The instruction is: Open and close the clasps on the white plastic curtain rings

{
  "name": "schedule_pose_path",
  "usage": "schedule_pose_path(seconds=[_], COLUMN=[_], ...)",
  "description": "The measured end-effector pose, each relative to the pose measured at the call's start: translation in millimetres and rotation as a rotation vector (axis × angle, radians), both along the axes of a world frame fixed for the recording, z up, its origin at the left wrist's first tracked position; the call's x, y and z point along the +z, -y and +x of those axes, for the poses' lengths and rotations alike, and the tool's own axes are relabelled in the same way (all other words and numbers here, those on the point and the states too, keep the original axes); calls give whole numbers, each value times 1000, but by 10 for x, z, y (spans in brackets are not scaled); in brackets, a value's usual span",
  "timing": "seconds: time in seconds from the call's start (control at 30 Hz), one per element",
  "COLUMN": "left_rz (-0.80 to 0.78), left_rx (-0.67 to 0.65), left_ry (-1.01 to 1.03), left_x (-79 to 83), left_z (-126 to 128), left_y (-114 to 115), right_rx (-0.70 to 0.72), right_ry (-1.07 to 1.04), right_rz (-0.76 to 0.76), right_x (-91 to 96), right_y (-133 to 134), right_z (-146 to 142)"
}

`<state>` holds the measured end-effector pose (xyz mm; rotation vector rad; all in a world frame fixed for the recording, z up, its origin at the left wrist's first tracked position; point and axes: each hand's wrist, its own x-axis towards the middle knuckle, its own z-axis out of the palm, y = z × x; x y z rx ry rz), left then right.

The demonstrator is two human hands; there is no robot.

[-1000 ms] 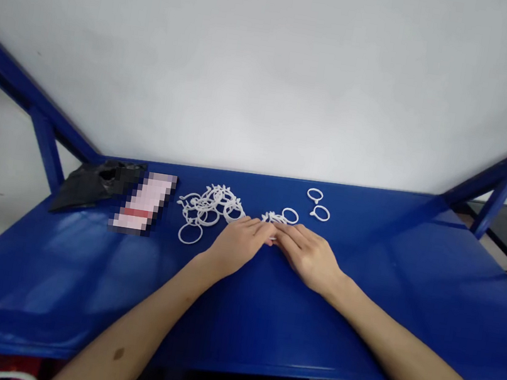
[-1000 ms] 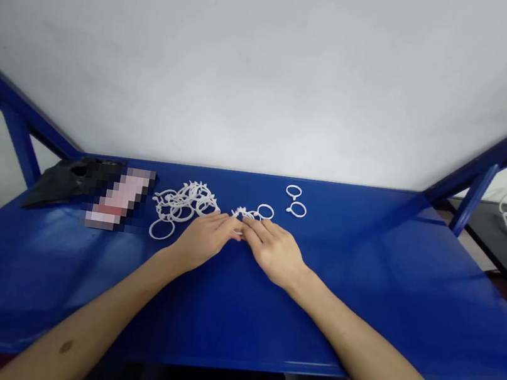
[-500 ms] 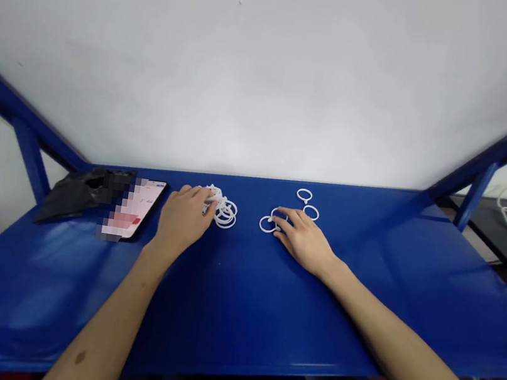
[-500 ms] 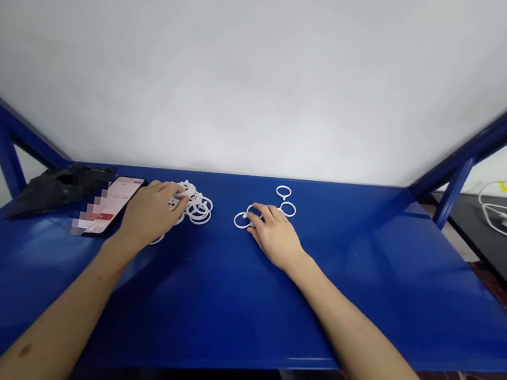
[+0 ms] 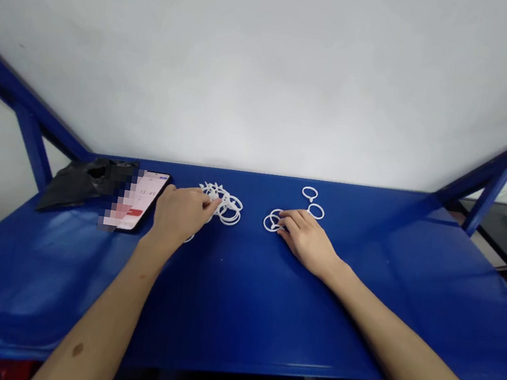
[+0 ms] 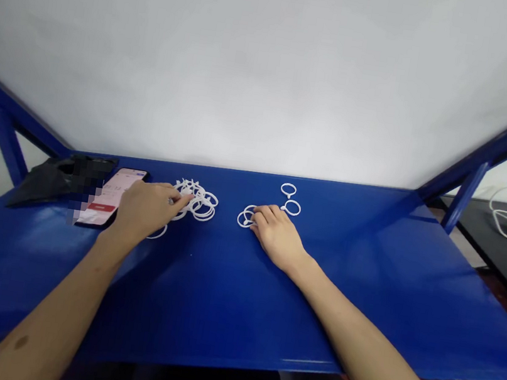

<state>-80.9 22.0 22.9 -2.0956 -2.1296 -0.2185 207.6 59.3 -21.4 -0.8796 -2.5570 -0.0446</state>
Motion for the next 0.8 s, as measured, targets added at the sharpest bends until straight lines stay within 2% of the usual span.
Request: schedule_pose_path(seconds=[0.2, 0.27, 0.43, 0.6, 0.8], left_rz=[76, 164, 338, 334, 329], left_rx=[10, -54, -322, -535, -636], left_ry=[96, 96, 168, 221, 208], left_x=[17, -17, -118, -190, -231], left_z=[5, 18, 173, 377, 477], left_y=[9, 6, 30, 85, 137], right_rx=[-1, 2, 6, -5, 41], right_ry=[40, 49, 59, 42, -5], right_rz=[-4, -11, -16, -49, -30], right_x=[22, 24, 16, 32, 35], right_y=[16, 21, 39, 64, 70], right_z=[-15, -18, -22, -40, -45])
